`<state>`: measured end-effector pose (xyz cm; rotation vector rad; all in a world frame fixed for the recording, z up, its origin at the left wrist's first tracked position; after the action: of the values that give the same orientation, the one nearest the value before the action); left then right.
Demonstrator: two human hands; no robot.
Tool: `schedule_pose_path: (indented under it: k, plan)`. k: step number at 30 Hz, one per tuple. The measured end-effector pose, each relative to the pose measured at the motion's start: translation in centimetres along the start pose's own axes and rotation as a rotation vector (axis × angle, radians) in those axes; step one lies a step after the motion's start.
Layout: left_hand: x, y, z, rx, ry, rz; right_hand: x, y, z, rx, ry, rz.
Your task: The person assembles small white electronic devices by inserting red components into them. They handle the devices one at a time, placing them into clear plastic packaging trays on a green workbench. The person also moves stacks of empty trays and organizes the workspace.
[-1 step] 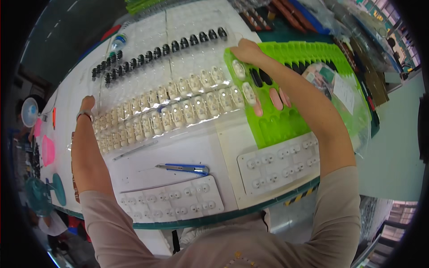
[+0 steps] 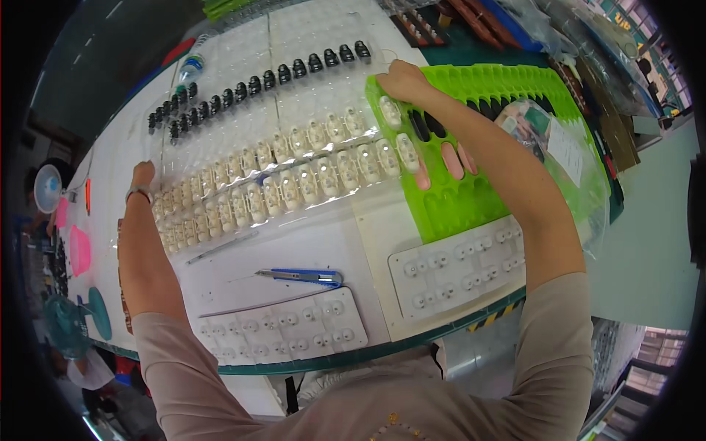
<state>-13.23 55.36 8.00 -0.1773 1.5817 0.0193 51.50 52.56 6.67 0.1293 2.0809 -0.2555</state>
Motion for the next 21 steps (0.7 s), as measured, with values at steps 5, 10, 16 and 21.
schedule_pose_path:
  k: [5,10,16,21]
  plan:
    - [4.8,-1.9,-9.1,-0.167,-0.59,0.013,-1.1,-1.2,-1.3,-0.034,0.057,0.071]
    - [6.0,-0.7,-6.0,-0.33,-1.031,-0.051,-0.1,0.4,1.2,-0.192,-0.081,0.107]
    - [6.3,-0.8,-10.0,-0.247,-0.998,-0.147,-0.6,-0.4,-0.9,-0.296,-0.13,0.129]
    - [-1.0,-4.7,-3.7,-0.217,-0.736,-0.234,-3.2,-1.7,-1.6,-0.366,-0.218,0.031]
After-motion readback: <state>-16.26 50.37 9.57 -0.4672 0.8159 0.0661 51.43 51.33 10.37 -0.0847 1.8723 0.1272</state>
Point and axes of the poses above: each hand's wrist, its own y-axis towards the middle knuckle, its own x-axis out of the palm, z = x × y, the point moved 8 cm from there along y, towards the middle knuckle, and after that the axes turned 12 degrees about x, right-handed, at the moved point
